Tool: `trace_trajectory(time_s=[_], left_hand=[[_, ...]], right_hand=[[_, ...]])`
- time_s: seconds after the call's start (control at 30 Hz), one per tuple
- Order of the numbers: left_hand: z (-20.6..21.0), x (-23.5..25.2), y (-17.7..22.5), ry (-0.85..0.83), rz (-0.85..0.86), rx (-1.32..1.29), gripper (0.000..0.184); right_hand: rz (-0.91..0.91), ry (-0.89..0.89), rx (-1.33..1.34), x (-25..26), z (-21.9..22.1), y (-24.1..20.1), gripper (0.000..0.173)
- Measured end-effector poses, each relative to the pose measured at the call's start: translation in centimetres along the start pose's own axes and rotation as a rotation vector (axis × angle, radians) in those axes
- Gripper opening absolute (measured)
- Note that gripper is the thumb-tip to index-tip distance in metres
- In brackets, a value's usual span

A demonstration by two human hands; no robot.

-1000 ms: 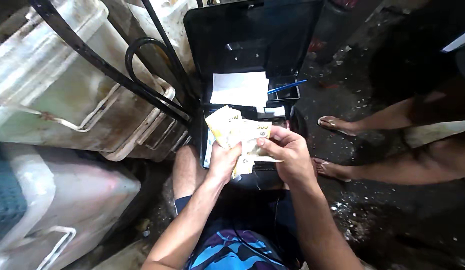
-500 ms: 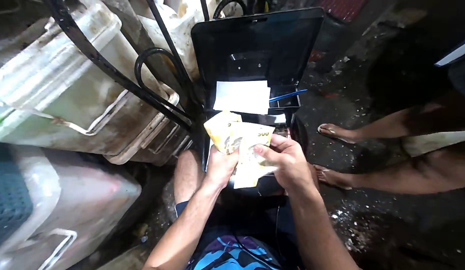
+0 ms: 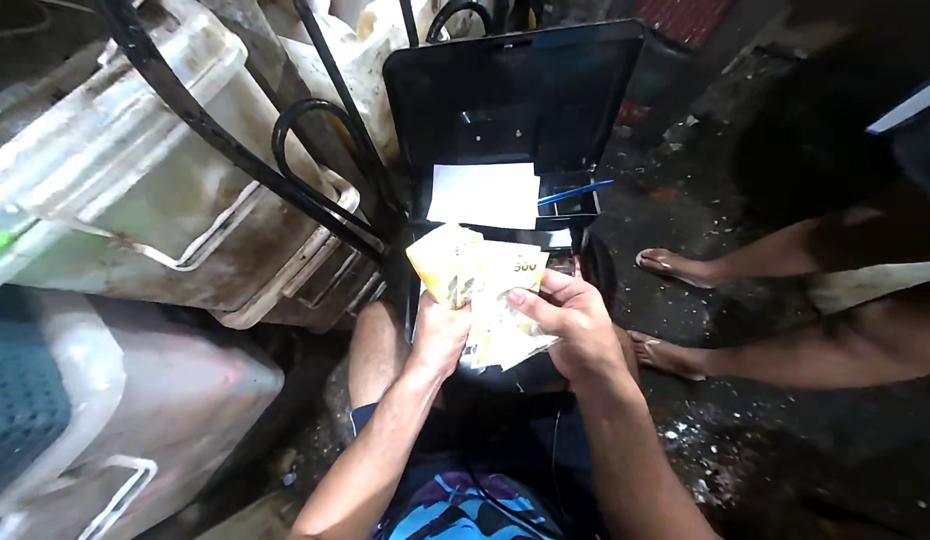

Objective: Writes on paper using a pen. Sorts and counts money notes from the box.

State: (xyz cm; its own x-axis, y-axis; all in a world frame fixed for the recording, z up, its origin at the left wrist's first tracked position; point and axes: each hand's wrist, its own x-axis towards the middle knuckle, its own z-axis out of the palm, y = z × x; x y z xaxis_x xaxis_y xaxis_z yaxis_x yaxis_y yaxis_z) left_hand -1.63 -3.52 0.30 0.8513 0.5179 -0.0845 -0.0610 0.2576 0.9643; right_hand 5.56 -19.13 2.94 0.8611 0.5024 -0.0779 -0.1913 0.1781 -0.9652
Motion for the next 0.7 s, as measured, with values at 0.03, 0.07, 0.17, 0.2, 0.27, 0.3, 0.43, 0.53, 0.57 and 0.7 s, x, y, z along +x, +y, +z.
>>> trace_trajectory(time_s=[0.03, 0.07, 0.17, 0.2, 0.27, 0.3, 0.43, 0.53, 0.57, 0.7], left_hand=[[0.1, 0.0, -0.1, -0.01, 0.011, -0.007, 0.031], [0.2, -0.1, -0.1, -0.019, 0.02, -0.013, 0.032], [0.2, -0.2, -0.2, -0.024, 0.01, -0.042, 0.032], [0.0, -0.2, -0.1, -0.041, -0.016, -0.088, 0.033], [-0.5, -0.2, 0.3, -0.044, -0.063, -0.148, 0.033], [-0.7, -0.2, 0.5, -0.035, -0.062, -0.145, 0.03], [-0.6, -0.1, 0.5, -0.008, -0.025, -0.009, 0.029], [-0.1, -0.2, 0.2, -0.043, 0.031, -0.023, 0.037], [0.0, -0.1, 0.0, -0.046, 0.039, -0.03, 0.039], [-0.5, -0.2, 0.2, -0.048, -0.057, -0.132, 0.04]], right_hand=[[-0.002, -0.007, 0.002, 0.0, 0.1, 0.1, 0.021], [-0.007, -0.007, 0.007, 0.0, 0.2, 0.2, 0.02], [-0.043, 0.061, 0.022, 0.3, -0.1, 0.8, 0.018], [-0.056, 0.097, 0.037, 0.5, -0.3, 1.1, 0.017], [-0.054, 0.135, 0.083, 0.7, -1.0, 1.1, 0.016], [-0.048, 0.134, 0.092, 0.6, -1.2, 0.8, 0.016], [0.004, 0.027, 0.036, 0.0, -0.7, -0.3, 0.021], [0.015, -0.004, 0.003, 0.1, 0.0, 0.0, 0.02], [0.007, 0.009, 0.0, 0.2, 0.1, 0.3, 0.018], [-0.061, 0.126, 0.038, 0.5, -0.2, 1.1, 0.017]])
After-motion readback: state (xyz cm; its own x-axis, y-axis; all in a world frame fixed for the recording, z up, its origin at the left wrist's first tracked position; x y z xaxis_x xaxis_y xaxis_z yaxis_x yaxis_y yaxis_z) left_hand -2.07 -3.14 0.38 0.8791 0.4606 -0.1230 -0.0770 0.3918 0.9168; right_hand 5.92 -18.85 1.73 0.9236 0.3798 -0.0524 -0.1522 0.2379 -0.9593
